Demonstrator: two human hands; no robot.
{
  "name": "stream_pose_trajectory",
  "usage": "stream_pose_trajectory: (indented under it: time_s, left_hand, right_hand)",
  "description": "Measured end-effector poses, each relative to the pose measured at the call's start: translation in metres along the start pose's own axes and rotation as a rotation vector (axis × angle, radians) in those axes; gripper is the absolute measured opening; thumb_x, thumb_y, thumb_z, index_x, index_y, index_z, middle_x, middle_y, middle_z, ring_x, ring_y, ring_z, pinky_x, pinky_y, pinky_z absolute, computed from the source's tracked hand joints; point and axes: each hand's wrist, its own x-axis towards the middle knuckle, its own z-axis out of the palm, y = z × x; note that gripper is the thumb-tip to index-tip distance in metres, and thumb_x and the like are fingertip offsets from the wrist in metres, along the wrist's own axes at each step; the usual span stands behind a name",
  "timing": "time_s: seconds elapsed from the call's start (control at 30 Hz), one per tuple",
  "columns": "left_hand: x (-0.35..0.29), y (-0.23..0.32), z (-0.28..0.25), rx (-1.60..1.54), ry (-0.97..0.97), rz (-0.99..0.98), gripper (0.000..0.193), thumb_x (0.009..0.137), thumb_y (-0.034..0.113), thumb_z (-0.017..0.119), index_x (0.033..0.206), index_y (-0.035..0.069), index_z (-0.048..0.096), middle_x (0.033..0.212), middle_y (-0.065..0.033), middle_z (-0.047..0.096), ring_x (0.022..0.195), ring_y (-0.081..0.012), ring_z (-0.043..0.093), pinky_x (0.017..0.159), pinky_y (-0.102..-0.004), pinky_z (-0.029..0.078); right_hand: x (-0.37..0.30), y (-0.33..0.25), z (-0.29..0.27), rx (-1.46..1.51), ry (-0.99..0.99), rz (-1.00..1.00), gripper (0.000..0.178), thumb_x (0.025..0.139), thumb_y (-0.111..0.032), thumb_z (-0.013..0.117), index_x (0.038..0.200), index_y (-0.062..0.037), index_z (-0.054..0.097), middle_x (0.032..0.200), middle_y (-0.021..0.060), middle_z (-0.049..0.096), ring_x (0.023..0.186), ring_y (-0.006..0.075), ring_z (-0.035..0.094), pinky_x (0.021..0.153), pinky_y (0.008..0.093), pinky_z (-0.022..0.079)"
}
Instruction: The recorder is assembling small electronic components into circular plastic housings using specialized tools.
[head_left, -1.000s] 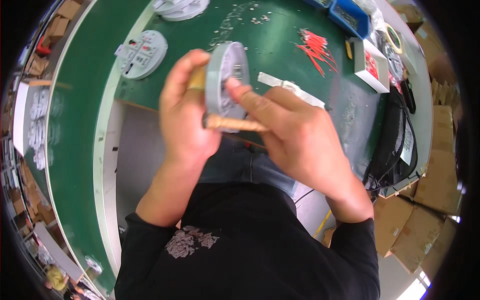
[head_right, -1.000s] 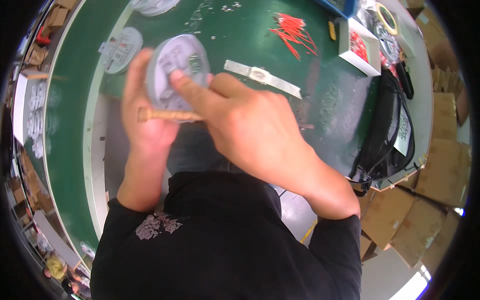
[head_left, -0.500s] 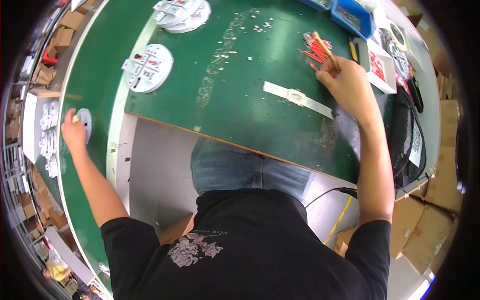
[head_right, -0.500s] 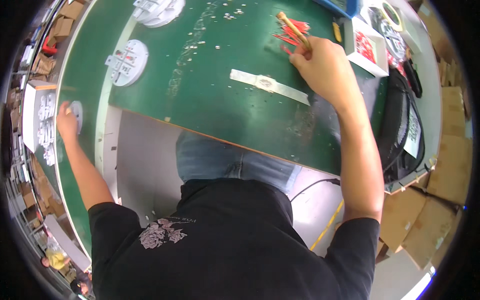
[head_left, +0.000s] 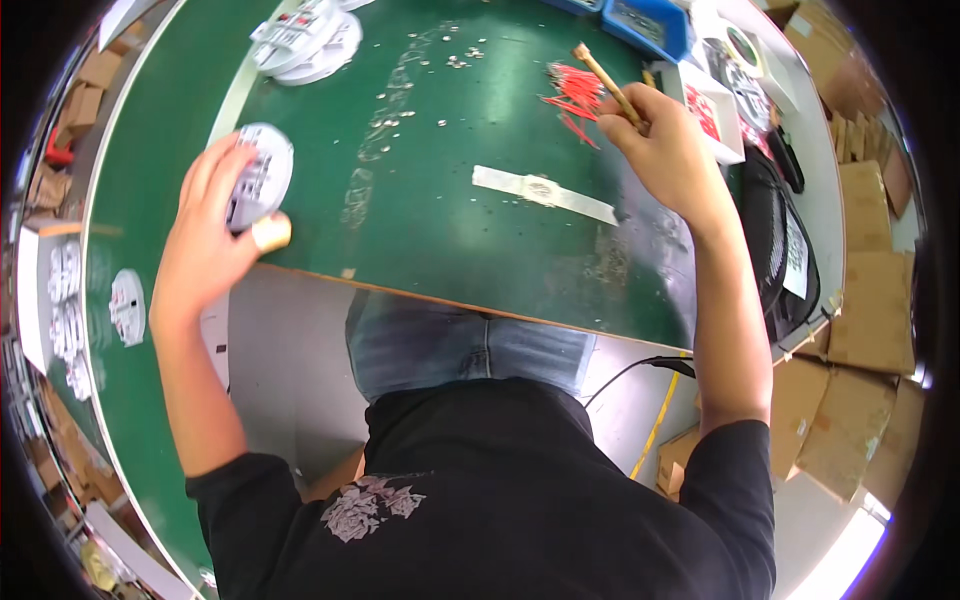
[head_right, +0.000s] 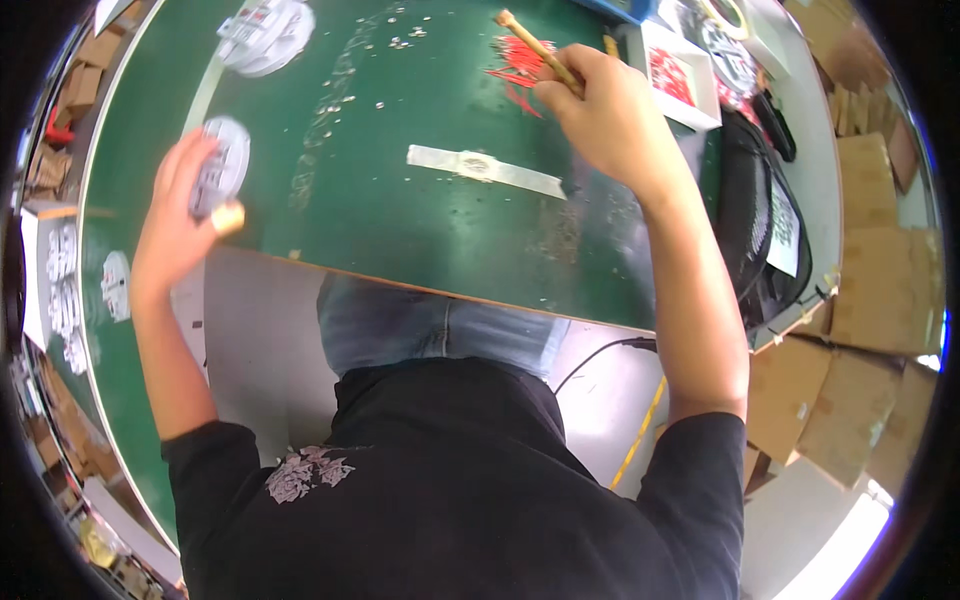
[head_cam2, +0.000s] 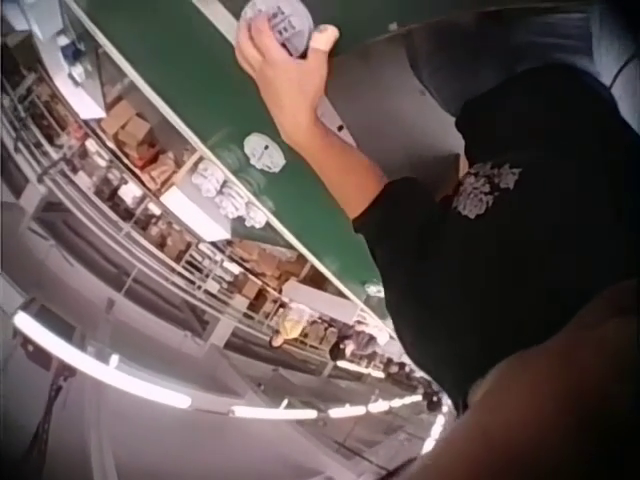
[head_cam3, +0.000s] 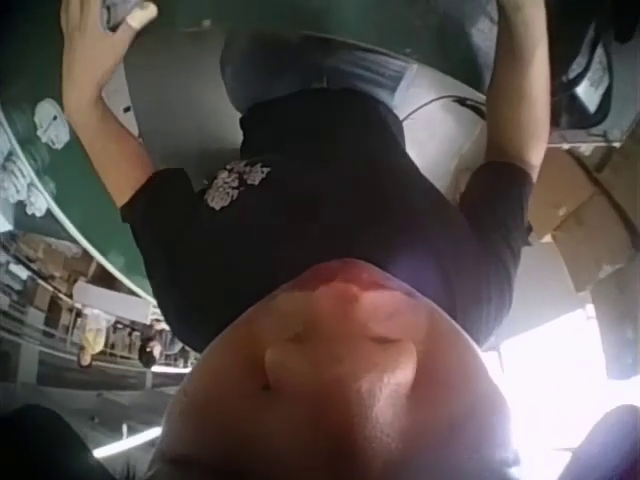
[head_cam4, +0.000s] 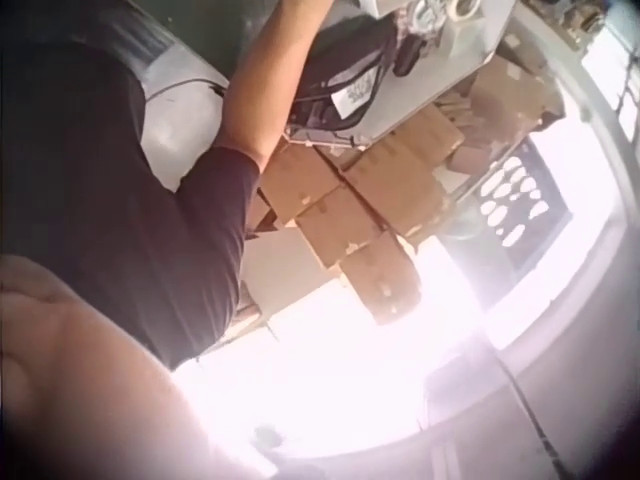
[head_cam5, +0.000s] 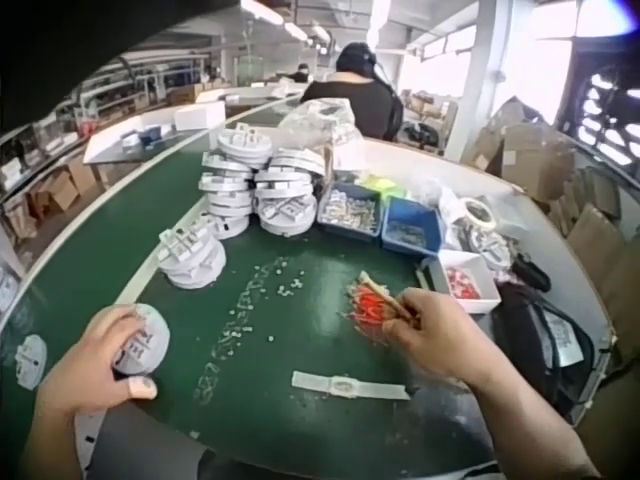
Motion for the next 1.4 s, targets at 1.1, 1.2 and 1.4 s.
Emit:
stream_pose_trajectory:
  time_s: [1.1, 1.2, 1.4]
  left_hand:
    - [0.031, 0.190, 0.057, -0.928, 0.235, 0.203, 0.058, 0.089, -0.014, 0.051, 0.145, 0.002, 0.046, 0.133, -0.0072, 0.055, 0.119, -0.0142, 0.056, 0.099, -0.0274, 0.047]
    - [0.031, 0.191, 0.055, -0.874, 0.261, 0.223, 0.056, 0.089, -0.014, 0.052, 0.143, 0.001, 0.048, 0.134, -0.0072, 0.055, 0.120, -0.0146, 0.057, 0.098, -0.0276, 0.048]
    - [0.035, 0.188, 0.057, -0.748, 0.300, 0.288, 0.049, 0.086, -0.016, 0.053, 0.133, -0.001, 0.058, 0.137, -0.0099, 0.057, 0.122, -0.0171, 0.058, 0.099, -0.0281, 0.048]
  right_hand:
    - [-0.070, -0.074, -0.001, 0.607, 0.145, -0.123, 0.015, 0.092, -0.005, 0.073, 0.104, 0.0007, 0.069, 0.079, -0.0043, 0.062, 0.066, 0.0005, 0.049, 0.057, 0.0185, 0.039]
    - [-0.073, -0.079, -0.005, 0.477, 0.152, -0.106, 0.014, 0.090, -0.005, 0.073, 0.103, -0.0001, 0.069, 0.078, -0.0050, 0.062, 0.061, -0.0002, 0.045, 0.054, 0.0184, 0.034]
    - [-0.076, -0.082, -0.013, 0.231, 0.154, -0.199, 0.016, 0.087, -0.005, 0.074, 0.102, -0.0011, 0.070, 0.077, -0.0056, 0.061, 0.059, -0.0010, 0.041, 0.052, 0.0182, 0.030]
